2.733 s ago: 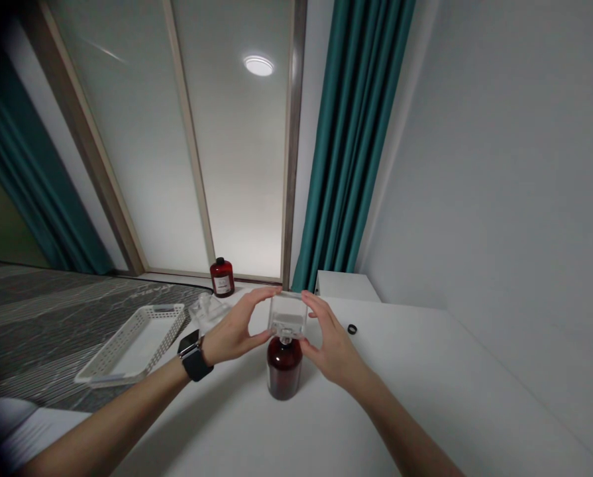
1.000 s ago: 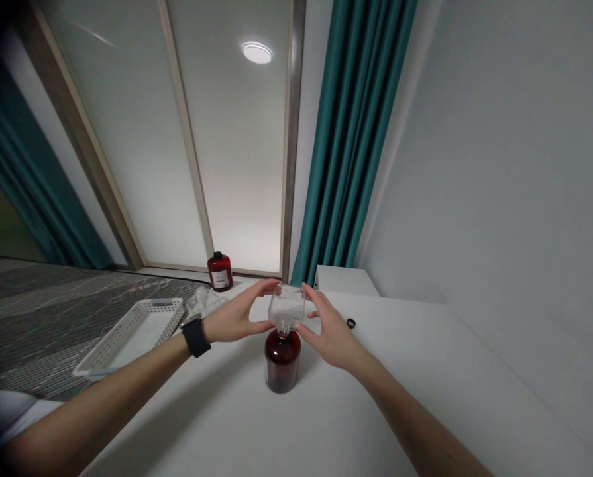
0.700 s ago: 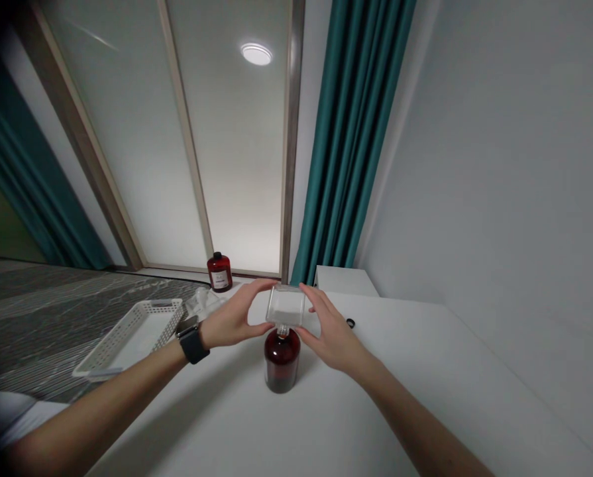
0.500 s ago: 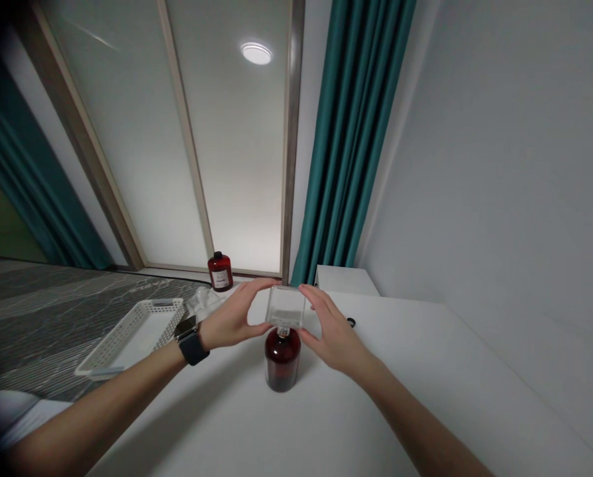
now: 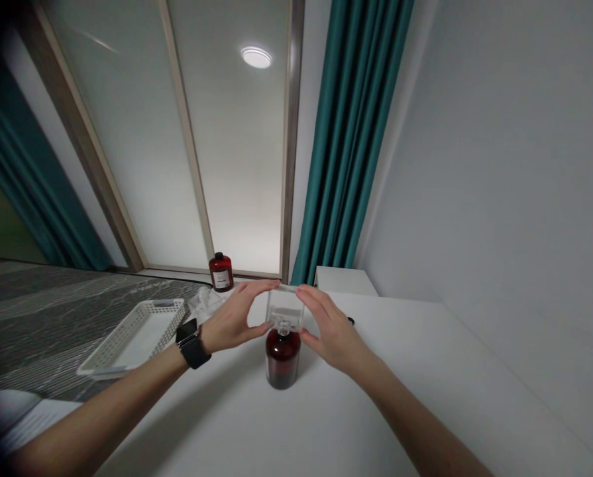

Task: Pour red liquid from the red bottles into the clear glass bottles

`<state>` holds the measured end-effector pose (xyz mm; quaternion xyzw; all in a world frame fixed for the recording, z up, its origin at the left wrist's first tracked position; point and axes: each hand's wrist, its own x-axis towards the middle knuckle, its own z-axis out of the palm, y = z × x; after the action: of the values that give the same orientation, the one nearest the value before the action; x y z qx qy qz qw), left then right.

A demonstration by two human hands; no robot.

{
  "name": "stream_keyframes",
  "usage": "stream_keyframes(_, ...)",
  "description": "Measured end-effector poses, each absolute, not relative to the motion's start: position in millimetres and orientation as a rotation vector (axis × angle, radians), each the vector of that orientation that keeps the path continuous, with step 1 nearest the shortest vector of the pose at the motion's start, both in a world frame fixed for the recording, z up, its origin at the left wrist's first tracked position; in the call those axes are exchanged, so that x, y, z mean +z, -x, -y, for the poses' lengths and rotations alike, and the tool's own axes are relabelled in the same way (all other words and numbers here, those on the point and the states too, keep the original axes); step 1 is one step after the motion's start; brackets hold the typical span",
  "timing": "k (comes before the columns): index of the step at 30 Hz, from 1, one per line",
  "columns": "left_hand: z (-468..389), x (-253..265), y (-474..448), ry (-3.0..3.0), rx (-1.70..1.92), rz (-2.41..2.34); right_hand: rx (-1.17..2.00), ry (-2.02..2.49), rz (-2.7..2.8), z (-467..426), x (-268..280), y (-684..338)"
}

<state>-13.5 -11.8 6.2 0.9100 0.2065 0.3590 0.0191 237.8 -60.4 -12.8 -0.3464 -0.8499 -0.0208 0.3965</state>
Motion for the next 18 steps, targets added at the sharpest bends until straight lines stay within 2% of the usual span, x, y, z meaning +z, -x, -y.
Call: stream_keyframes(18, 16.4, 1.6, 14.0, -2.858, 1.223, -0.563, -0.171, 0.81, 2.178, 63.4, -11.1, -238.3)
